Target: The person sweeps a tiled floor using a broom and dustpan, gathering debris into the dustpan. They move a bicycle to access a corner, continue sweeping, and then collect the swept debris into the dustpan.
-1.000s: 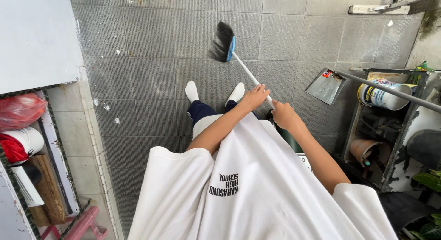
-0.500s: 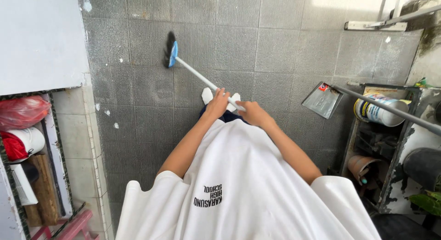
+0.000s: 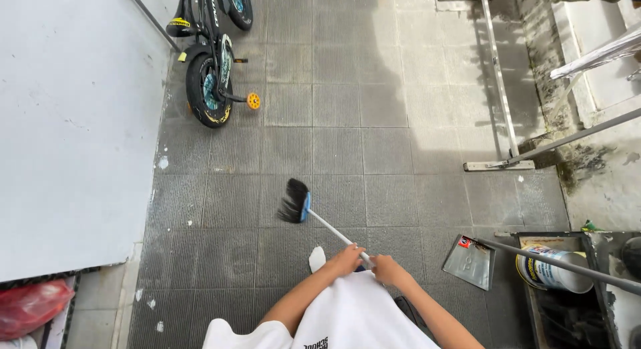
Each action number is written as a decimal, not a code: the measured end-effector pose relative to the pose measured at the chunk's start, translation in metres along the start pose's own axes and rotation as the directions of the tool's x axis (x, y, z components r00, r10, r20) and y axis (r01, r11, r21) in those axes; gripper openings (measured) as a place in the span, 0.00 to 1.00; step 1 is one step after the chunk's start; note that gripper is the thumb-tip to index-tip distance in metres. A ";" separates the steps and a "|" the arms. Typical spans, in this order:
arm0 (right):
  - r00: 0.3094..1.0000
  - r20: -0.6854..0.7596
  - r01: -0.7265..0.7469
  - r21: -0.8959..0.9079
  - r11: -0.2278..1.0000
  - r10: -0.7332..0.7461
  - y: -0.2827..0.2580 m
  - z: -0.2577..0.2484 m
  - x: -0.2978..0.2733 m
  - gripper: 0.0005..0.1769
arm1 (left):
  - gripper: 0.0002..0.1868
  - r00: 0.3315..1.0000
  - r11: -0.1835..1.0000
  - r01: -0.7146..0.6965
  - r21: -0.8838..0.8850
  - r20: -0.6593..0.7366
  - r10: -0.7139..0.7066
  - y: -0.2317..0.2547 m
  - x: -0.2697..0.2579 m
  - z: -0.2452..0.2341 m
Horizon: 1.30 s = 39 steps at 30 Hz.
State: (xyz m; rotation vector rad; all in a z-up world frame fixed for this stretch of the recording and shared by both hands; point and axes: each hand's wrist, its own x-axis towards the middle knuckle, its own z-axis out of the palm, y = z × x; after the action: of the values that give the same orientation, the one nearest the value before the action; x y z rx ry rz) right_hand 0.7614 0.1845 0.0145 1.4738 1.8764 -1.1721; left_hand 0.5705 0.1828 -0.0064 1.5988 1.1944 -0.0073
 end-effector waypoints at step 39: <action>0.976 0.055 -0.213 0.064 0.975 0.209 0.169 -0.128 -0.122 0.29 | 0.32 0.985 0.978 -0.037 -0.204 0.159 0.071 0.154 0.145 0.069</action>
State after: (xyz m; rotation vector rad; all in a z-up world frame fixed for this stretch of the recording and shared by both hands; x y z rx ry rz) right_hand 0.9750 0.2366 0.1217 1.6234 1.6166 -1.1695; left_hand 0.7842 0.2445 -0.0031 1.4241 0.9902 0.0143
